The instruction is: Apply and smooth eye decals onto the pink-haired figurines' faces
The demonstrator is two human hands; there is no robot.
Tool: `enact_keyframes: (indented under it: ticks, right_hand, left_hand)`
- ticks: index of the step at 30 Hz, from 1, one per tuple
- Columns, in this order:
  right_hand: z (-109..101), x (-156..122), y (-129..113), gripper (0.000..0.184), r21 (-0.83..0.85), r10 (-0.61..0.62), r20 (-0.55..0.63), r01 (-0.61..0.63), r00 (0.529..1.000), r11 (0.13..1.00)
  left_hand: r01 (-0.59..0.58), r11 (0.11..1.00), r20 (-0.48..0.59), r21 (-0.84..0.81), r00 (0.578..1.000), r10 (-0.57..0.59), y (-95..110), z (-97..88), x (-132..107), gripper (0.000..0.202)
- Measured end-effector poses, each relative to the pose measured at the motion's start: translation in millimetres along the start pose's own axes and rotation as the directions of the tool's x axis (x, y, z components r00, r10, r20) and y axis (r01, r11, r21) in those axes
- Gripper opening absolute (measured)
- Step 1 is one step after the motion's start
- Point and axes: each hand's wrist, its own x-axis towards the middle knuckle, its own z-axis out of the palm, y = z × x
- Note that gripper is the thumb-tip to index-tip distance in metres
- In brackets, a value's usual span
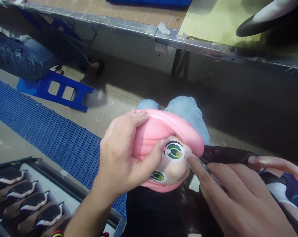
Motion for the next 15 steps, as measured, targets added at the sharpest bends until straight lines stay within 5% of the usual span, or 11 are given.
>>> enact_keyframes:
  ticks: [15]
  right_hand:
    - [2.8,5.5,-1.4,0.045,0.037,0.026,-0.034,-0.024,0.999,0.999]
  left_hand:
    - [0.002,1.0,-0.007,-0.016,1.0,-0.002,-1.2,1.6,-0.9,0.042]
